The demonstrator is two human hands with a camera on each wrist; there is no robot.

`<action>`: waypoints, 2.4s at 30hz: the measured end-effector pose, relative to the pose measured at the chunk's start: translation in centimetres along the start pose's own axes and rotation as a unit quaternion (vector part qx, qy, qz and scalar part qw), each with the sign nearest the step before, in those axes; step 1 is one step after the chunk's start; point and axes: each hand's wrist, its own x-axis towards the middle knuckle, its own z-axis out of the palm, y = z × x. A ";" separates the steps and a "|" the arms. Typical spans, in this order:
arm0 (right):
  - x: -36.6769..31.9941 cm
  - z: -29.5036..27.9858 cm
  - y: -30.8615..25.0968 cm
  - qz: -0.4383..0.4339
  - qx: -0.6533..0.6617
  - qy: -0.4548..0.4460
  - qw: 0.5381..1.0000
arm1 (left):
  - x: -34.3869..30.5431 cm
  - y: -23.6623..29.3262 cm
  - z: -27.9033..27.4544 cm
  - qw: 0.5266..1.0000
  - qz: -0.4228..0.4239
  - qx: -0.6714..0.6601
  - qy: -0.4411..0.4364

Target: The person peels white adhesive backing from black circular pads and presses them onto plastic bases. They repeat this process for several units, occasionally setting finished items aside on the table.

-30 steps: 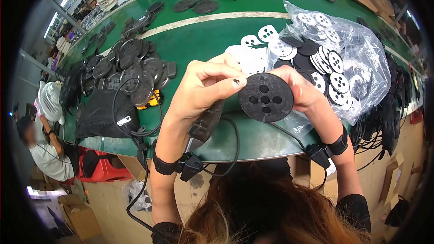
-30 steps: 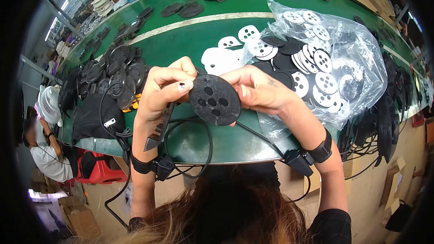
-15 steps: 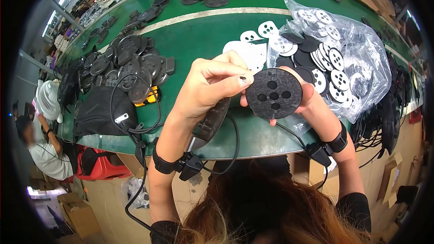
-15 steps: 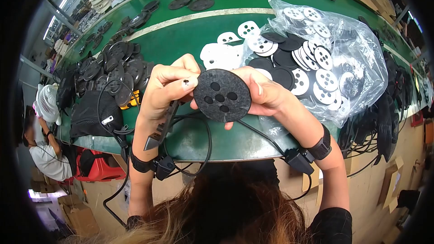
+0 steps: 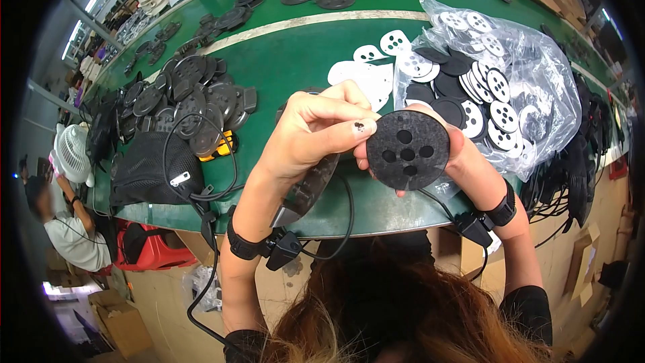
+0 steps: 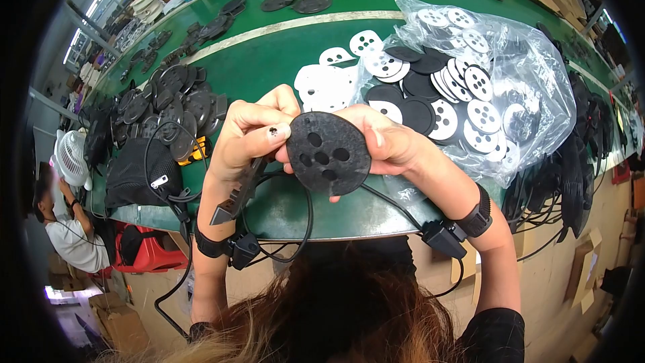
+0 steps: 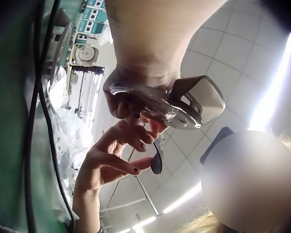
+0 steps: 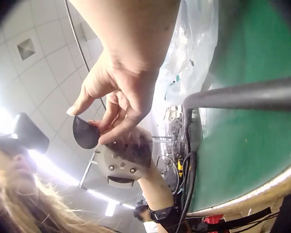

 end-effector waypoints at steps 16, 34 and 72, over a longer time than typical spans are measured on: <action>0.2 -0.2 -0.9 -0.165 -0.015 0.250 0.954 | 1.1 -1.1 -2.2 0.956 -0.012 -0.292 0.014; -1.0 -0.6 -2.6 -0.251 0.000 0.202 0.947 | 1.7 -1.5 -0.4 0.950 -0.115 -0.057 0.283; 0.2 0.5 -2.3 -0.130 -0.131 0.250 0.951 | 1.4 -0.7 -0.2 0.958 -0.096 -0.212 0.167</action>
